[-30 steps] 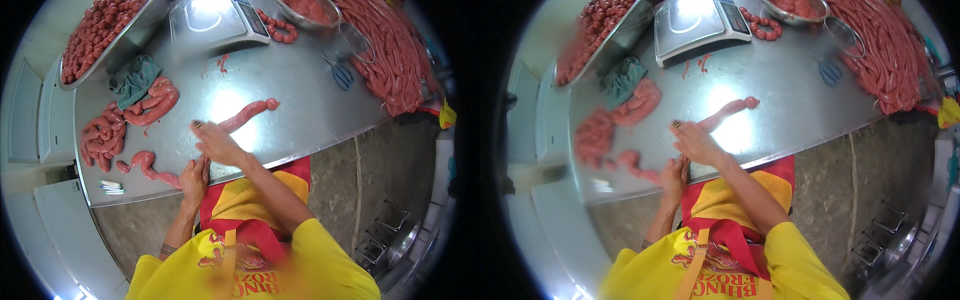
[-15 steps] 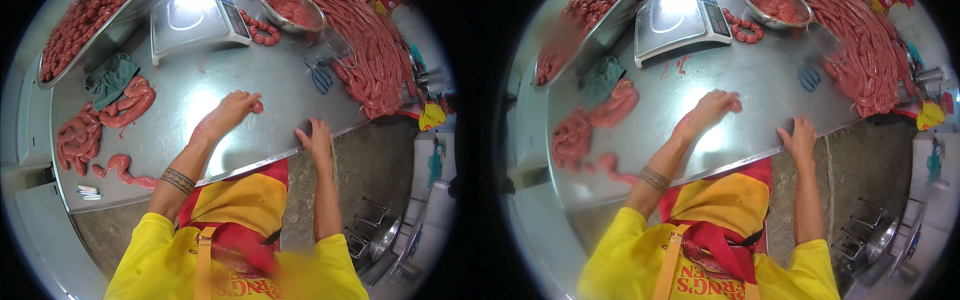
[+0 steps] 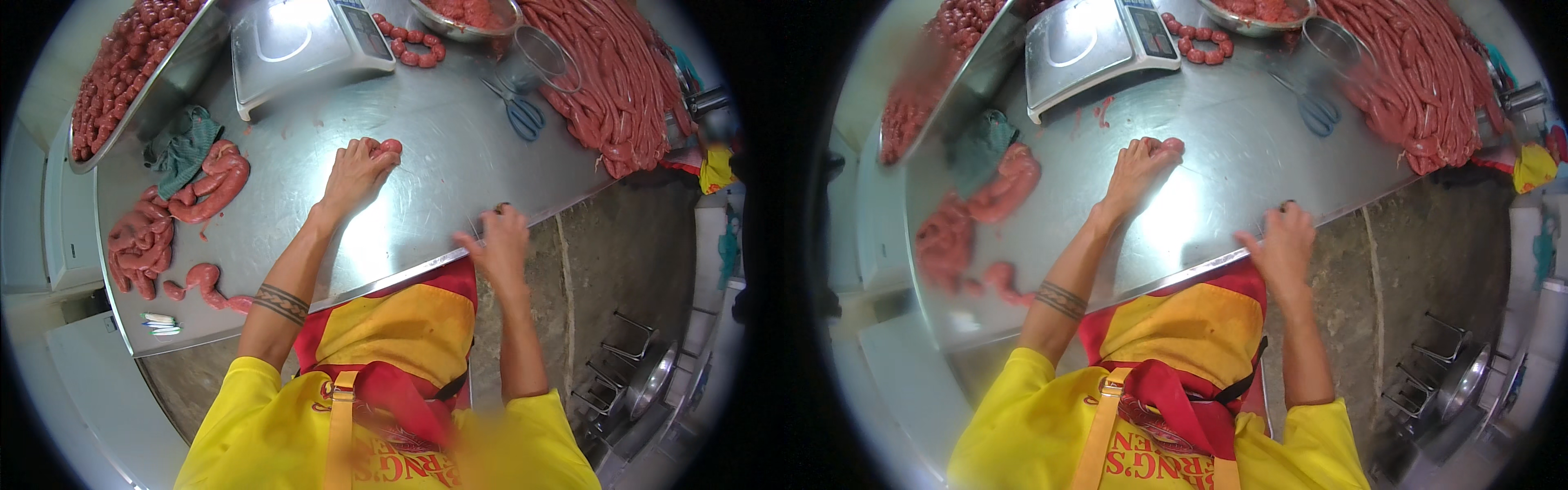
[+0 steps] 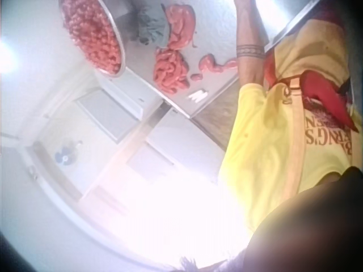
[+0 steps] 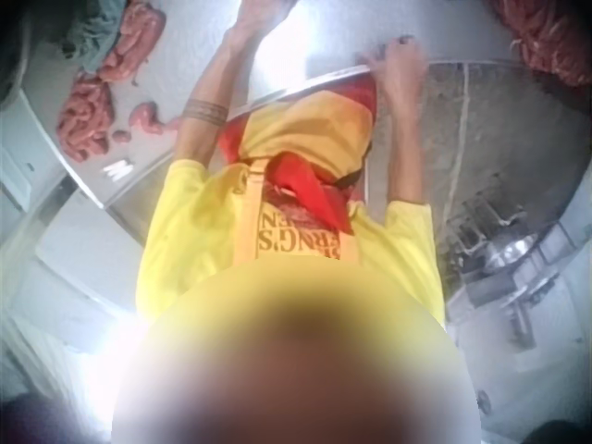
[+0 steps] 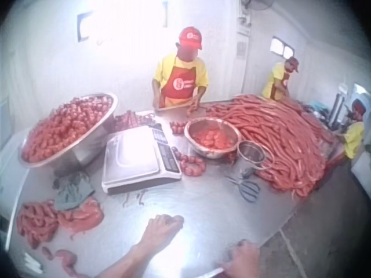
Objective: The person forms linked sausage segments by pinching and twisting a long sausage casing on a stainless steel table. They use scissors to cut the casing into shorter sections and continue shaping the segments by hand.
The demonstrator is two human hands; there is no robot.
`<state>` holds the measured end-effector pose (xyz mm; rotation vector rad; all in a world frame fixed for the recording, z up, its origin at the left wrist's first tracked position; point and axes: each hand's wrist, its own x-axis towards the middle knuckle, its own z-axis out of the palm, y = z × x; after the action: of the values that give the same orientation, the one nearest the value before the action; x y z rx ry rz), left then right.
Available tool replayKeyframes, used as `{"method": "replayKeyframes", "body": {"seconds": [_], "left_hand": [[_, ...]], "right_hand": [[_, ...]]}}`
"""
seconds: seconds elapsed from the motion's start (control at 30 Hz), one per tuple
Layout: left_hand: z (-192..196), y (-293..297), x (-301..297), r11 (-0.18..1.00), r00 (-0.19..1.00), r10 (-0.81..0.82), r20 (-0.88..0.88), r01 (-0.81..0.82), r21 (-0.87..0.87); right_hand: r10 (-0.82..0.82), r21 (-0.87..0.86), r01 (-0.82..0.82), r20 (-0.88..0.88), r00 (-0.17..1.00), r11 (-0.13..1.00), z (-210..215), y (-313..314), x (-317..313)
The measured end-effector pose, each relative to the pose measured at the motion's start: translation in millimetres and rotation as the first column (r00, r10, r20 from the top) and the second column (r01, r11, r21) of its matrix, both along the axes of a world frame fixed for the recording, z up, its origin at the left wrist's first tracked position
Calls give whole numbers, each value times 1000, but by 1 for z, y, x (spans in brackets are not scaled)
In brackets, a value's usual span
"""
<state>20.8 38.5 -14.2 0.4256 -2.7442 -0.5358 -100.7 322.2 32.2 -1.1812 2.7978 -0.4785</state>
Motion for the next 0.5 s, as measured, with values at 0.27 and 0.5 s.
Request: {"method": "replayKeyframes", "body": {"seconds": [0.27, 0.5], "left_hand": [[-5, 3, 4, 997, 999, 27, -33, -30, -76], [-4, 3, 3, 1000, 991, -7, -136, 10, 23]], "right_hand": [[49, -359, 461, 828, 559, 811, -50, -23, 13], [-18, -817, 568, 572, 820, -99, -6, 151, -94]]}}
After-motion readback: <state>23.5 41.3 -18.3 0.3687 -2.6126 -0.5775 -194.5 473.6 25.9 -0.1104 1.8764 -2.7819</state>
